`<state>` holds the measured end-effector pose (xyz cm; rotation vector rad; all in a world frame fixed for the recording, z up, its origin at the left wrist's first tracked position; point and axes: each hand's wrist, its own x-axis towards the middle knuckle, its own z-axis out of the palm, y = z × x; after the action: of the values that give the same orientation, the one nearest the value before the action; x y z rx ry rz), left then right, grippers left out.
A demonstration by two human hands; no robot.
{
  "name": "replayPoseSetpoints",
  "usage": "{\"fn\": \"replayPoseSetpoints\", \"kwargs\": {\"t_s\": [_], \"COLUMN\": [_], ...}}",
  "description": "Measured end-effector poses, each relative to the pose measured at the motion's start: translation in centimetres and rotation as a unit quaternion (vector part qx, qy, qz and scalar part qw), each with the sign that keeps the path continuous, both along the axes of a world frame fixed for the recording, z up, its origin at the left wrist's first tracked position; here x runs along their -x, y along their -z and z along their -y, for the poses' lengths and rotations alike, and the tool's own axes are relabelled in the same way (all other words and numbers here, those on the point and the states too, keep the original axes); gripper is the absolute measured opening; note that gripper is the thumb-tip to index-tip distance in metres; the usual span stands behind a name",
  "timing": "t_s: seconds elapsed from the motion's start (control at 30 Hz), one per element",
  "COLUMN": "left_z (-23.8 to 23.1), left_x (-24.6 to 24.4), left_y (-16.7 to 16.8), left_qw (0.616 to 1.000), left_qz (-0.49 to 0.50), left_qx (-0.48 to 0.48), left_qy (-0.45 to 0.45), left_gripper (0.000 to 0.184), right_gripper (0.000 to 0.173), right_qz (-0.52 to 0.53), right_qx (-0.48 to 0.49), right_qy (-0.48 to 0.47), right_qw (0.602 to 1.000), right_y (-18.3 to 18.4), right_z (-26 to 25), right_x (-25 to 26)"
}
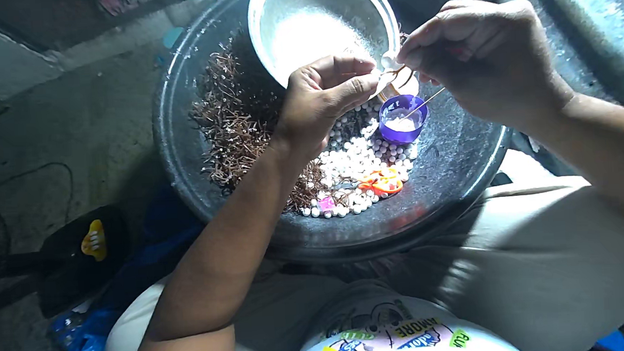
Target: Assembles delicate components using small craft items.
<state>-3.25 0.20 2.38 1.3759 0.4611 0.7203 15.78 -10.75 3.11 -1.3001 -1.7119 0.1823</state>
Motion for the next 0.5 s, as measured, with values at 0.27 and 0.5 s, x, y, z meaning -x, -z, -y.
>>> {"fn": "replayPoseSetpoints", "kwargs": {"t_s": [0.27,0.5], "left_z": [0.00,0.10], "left_x": [0.07,0.02], "left_y": [-0.12,-0.19], "left_qw": [1.000,1.000], "left_qz": [-0.005,-0.005], "left_qx": [-0.007,-0.013], "left_qy": [0.002,0.008], "left_gripper": [0.017,0.016], "right_gripper": [0.015,0.018], "right_qz": [0.069,0.117], "right_qx": [-0.016,-0.025], "right_qy": [0.016,0.019], "right_qw": [0.997,0.993], "right_y": [0.08,-0.10], "right_z": [0.22,0.27], "right_x": [0.14,0.16]}}
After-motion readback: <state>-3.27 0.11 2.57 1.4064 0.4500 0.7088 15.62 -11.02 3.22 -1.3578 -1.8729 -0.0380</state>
